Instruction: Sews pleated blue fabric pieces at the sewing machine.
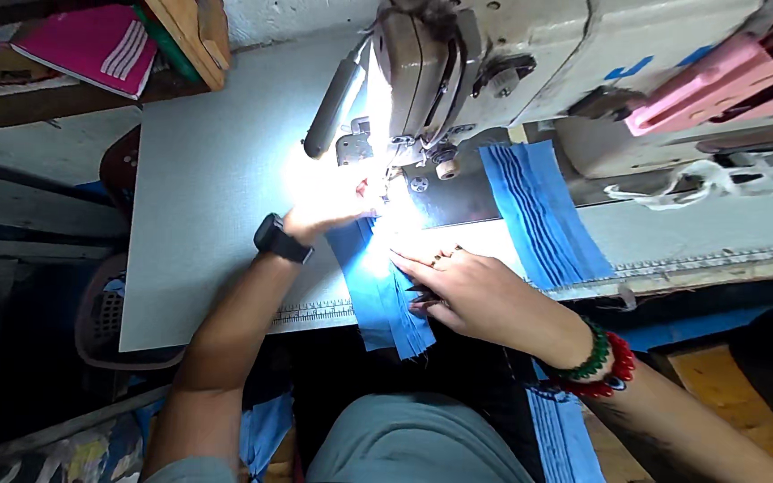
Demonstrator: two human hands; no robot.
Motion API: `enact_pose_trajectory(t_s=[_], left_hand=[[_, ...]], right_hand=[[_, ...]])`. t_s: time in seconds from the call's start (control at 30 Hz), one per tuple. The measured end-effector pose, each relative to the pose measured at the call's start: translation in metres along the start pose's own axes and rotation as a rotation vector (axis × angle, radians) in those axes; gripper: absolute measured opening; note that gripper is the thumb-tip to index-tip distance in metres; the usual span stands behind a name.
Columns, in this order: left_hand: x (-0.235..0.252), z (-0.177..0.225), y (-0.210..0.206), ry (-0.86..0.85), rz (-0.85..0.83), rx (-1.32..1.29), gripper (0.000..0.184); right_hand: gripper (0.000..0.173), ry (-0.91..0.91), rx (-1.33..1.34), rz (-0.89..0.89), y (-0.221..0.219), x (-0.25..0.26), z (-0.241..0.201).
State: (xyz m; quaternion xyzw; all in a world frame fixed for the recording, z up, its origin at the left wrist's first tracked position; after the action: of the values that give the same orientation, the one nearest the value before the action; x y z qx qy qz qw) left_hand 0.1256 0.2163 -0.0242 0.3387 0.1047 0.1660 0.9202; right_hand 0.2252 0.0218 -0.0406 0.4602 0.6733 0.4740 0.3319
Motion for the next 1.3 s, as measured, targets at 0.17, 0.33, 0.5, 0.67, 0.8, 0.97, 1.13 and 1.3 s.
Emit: enact_pose_trajectory(t_s=[0.17, 0.33, 0.5, 0.67, 0.8, 0.97, 1.13, 1.3], left_hand=[[-0.048, 0.046, -0.052, -0.06, 0.202, 0.534, 0.019], [-0.072, 0.022, -0.073, -0.02, 0.224, 0.696, 0.04], [-0.068, 0.016, -0.065, -0.059, 0.206, 0.702, 0.043], [-0.048, 0.008, -0.044, -0.105, 0.212, 0.431, 0.04], [-0.027, 0.001, -0.035, 0.179, 0.236, 0.435, 0.05], [-0.026, 0.0, -0.027, 0.074, 0.268, 0.315, 0.024], [-0.038, 0.011, -0.017, 0.1, 0.275, -0.195, 0.023], [-0.037, 0.012, -0.012, 0.097, 0.243, -0.287, 0.023]], right_hand=[[0.046, 0.0, -0.02, -0.012, 0.003, 0.002, 0.001], [0.055, -0.016, -0.016, 0.0, 0.001, 0.001, 0.001], [0.054, -0.031, -0.01, 0.014, 0.003, 0.002, 0.001], [0.053, -0.082, -0.002, 0.04, 0.002, 0.003, -0.003], [0.053, -0.094, -0.023, 0.035, 0.0, 0.002, -0.005], [0.055, -0.101, -0.013, 0.046, -0.002, 0.001, -0.005], [0.057, -0.095, 0.001, 0.059, -0.004, -0.002, -0.007], [0.057, -0.089, 0.002, 0.066, -0.004, -0.003, -0.008]])
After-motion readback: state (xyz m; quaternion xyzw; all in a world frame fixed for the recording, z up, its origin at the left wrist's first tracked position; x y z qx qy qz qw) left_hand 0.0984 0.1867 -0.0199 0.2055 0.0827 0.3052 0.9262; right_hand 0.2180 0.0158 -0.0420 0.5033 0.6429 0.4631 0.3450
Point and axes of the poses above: each hand's wrist, its own x-axis towards the middle knuckle, its own y-axis out of the back of the hand, z = x × y, the point moved 5 cm from there along x, towards the middle knuckle, and after that the axes turned 7 degrees about -z, right-handed, at the moved point
